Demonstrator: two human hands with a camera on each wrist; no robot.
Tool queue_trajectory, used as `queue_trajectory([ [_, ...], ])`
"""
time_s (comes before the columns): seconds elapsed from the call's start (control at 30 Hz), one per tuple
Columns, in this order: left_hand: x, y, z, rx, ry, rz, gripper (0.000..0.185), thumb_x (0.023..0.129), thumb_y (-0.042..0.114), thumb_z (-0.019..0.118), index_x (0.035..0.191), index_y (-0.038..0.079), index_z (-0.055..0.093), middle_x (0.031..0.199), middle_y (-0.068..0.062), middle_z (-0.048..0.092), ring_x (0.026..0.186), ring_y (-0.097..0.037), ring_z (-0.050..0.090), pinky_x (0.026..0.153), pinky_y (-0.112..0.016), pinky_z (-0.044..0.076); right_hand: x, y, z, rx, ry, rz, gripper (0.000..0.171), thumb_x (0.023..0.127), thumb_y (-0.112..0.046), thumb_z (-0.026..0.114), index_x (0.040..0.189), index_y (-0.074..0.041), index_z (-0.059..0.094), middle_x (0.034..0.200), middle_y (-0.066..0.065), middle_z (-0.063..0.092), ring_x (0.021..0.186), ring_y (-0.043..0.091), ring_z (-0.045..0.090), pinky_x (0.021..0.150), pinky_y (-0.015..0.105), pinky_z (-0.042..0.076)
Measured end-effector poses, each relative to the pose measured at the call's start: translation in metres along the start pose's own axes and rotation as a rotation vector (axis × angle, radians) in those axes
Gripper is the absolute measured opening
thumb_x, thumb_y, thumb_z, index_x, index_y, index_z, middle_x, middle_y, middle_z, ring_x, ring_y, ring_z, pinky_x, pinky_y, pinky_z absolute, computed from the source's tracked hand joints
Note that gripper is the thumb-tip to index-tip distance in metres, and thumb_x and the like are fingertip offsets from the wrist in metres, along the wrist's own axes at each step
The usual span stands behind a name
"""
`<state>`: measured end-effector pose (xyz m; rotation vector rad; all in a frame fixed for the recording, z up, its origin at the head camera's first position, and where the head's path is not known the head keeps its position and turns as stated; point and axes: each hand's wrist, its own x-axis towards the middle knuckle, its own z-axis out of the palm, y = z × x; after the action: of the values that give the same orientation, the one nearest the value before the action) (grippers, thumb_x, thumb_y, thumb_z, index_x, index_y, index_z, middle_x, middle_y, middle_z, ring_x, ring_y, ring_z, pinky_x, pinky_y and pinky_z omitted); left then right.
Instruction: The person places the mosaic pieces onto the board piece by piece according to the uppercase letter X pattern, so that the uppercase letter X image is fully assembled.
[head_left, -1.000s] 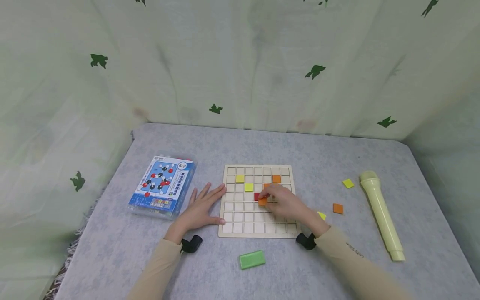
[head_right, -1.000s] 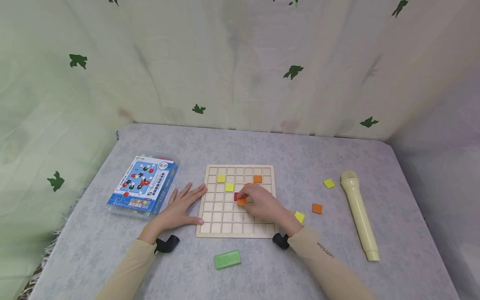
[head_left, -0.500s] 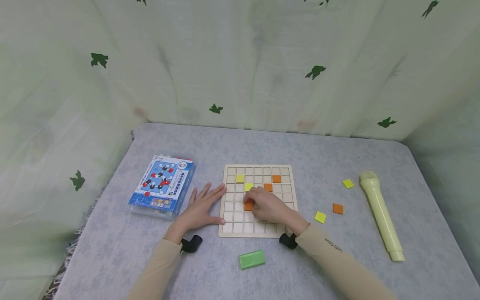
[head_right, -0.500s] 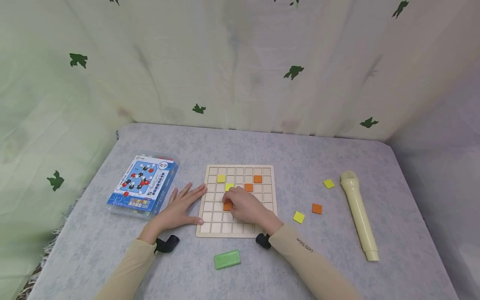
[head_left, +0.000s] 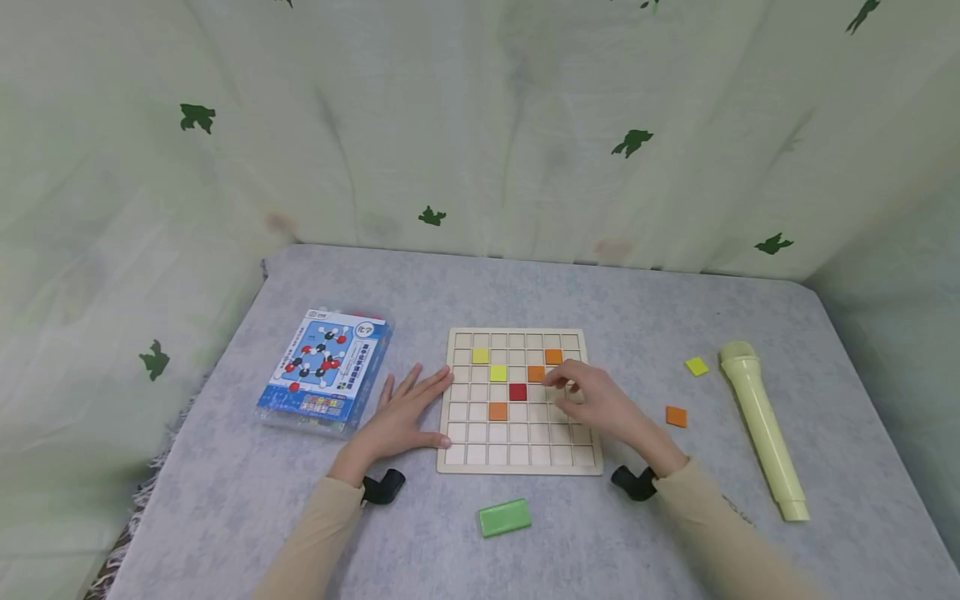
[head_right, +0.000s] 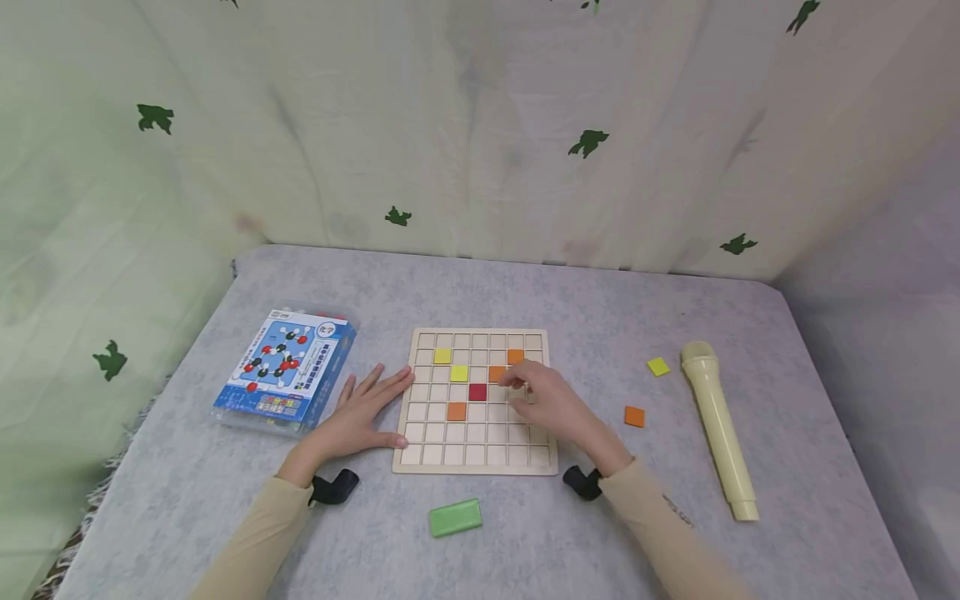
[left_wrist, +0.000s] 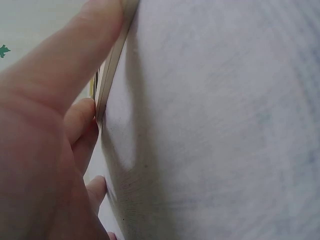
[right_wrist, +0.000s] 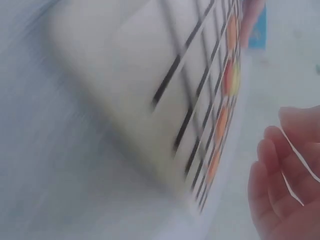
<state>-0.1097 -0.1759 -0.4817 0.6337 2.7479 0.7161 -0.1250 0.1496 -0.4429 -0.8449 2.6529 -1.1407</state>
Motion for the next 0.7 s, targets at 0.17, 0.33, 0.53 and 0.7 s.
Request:
queue_trajectory([
  [0.17, 0.0, 0.0, 0.0, 0.003, -0.005, -0.003, 0.097, 0.066, 0.062, 0.065, 0.144, 0.025, 0.021, 0.149, 0.011, 0.013, 0.136, -0.026, -0.004, 0.102, -0.055, -0.012, -0.037, 0.024, -0.03, -0.039, 0.076, 0.085, 0.026, 0.078, 0.001, 0.065, 0.103, -0.004, 0.06, 0.099, 0.006, 0.061, 0.088, 0.02, 0.056, 0.07, 0.035, 0.049],
  [0.33, 0.0, -0.001, 0.0, 0.001, 0.0, 0.006, 0.098, 0.066, 0.062, 0.065, 0.144, 0.024, 0.021, 0.149, 0.01, 0.014, 0.136, -0.027, -0.003, 0.101, -0.055, -0.012, -0.07, 0.042, -0.04, -0.088, 0.081, 0.176, 0.027, 0.077, 0.001, 0.066, 0.102, -0.005, 0.06, 0.098, 0.005, 0.061, 0.086, 0.019, 0.056, 0.069, 0.033, 0.049],
  [0.53, 0.0, -0.001, 0.0, 0.002, 0.003, 0.014, 0.098, 0.066, 0.062, 0.065, 0.144, 0.024, 0.021, 0.149, 0.009, 0.014, 0.136, -0.028, -0.002, 0.101, -0.055, -0.012, -0.093, 0.051, -0.036, -0.131, 0.059, 0.225, 0.033, 0.072, 0.0, 0.072, 0.103, -0.006, 0.061, 0.098, 0.001, 0.06, 0.088, 0.018, 0.056, 0.071, 0.033, 0.049],
  [0.7, 0.0, -0.002, 0.001, 0.003, 0.0, 0.009, 0.097, 0.066, 0.062, 0.064, 0.144, 0.025, 0.021, 0.149, 0.01, 0.013, 0.136, -0.027, -0.003, 0.101, -0.055, -0.012, -0.096, 0.052, -0.031, -0.16, 0.059, 0.221, 0.036, 0.069, 0.002, 0.073, 0.102, -0.005, 0.061, 0.097, 0.001, 0.058, 0.088, 0.018, 0.055, 0.073, 0.035, 0.048],
])
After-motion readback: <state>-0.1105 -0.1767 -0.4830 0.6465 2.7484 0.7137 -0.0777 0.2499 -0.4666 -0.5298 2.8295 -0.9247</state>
